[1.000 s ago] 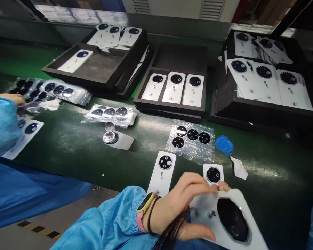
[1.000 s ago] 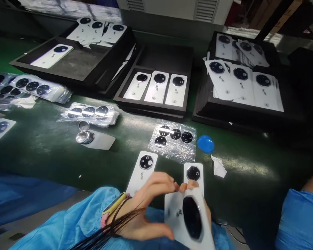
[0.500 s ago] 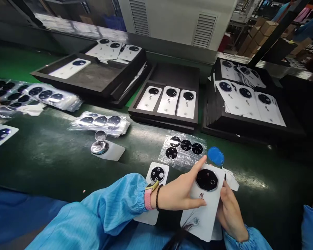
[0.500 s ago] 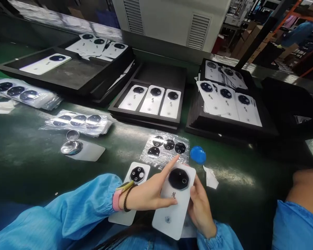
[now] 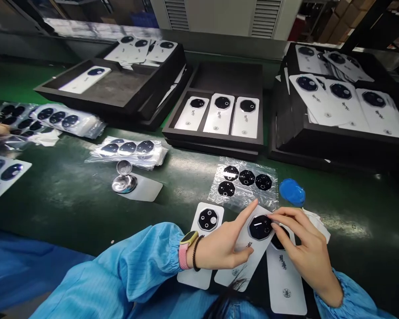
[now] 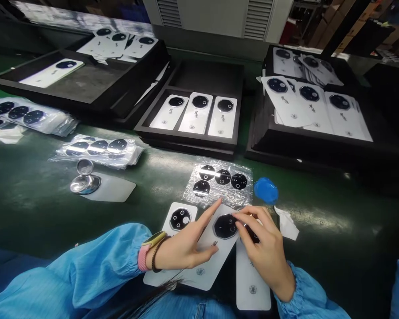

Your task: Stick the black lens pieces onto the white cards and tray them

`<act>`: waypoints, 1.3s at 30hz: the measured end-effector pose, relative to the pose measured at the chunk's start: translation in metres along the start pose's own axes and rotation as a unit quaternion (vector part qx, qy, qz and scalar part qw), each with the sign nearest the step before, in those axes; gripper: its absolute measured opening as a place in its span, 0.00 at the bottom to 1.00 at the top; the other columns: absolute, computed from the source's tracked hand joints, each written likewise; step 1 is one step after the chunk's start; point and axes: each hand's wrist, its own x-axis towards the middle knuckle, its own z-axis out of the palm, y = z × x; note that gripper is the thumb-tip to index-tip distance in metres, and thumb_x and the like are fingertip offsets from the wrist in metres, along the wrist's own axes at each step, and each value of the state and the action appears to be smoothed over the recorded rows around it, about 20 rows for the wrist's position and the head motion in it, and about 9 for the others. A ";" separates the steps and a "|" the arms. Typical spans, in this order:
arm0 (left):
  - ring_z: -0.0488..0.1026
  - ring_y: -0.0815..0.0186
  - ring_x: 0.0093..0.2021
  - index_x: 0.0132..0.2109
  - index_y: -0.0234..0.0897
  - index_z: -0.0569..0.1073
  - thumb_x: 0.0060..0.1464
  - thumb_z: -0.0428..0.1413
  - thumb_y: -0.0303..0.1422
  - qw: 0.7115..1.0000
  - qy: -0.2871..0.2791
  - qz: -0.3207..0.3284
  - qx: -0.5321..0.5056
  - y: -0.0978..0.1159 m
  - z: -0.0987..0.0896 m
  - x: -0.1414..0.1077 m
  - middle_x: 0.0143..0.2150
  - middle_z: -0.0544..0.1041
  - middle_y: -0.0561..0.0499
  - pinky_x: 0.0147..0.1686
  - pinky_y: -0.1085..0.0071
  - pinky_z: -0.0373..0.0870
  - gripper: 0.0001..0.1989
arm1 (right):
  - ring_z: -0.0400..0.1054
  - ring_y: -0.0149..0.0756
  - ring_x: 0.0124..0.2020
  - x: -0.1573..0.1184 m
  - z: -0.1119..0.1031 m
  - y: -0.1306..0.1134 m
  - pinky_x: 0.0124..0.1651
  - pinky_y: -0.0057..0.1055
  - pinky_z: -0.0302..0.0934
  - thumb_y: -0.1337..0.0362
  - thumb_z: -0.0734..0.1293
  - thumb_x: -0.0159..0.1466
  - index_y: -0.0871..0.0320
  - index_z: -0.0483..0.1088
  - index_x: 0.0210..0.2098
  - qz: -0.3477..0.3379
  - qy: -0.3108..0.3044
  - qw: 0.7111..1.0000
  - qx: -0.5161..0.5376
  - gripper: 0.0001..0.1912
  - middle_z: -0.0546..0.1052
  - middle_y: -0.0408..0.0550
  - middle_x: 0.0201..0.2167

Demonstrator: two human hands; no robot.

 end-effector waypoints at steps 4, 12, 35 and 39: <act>0.63 0.48 0.61 0.69 0.40 0.40 0.52 0.56 0.27 1.000 0.006 0.010 0.017 -0.004 0.002 -0.004 0.65 0.60 0.42 0.56 0.61 0.67 0.44 | 0.71 0.36 0.36 -0.003 0.004 0.001 0.36 0.31 0.69 0.67 0.63 0.64 0.53 0.73 0.37 0.005 -0.002 1.000 -0.002 0.07 0.74 0.46 0.34; 0.61 0.55 0.63 0.69 0.41 0.37 0.55 0.52 0.23 0.999 0.012 0.044 0.018 -0.008 0.004 -0.004 0.68 0.53 0.43 0.61 0.60 0.62 0.42 | 0.70 0.36 0.36 -0.007 0.008 -0.001 0.35 0.30 0.69 0.68 0.62 0.65 0.52 0.73 0.39 -0.002 -0.005 1.000 -0.009 0.08 0.73 0.46 0.35; 0.58 0.55 0.64 0.69 0.40 0.40 0.51 0.55 0.19 0.993 0.062 0.037 -0.092 0.002 0.005 -0.007 0.68 0.54 0.46 0.64 0.59 0.55 0.45 | 0.73 0.36 0.30 -0.003 -0.011 0.005 0.30 0.30 0.70 0.68 0.63 0.63 0.49 0.71 0.34 -0.055 -0.095 0.989 0.097 0.07 0.76 0.42 0.28; 0.64 0.56 0.61 0.69 0.38 0.40 0.51 0.56 0.19 0.987 0.078 0.007 -0.137 0.003 0.003 -0.005 0.65 0.61 0.45 0.63 0.60 0.59 0.45 | 0.73 0.36 0.30 -0.005 -0.010 0.006 0.32 0.32 0.70 0.69 0.62 0.63 0.49 0.70 0.34 -0.058 -0.083 0.989 0.109 0.08 0.76 0.41 0.27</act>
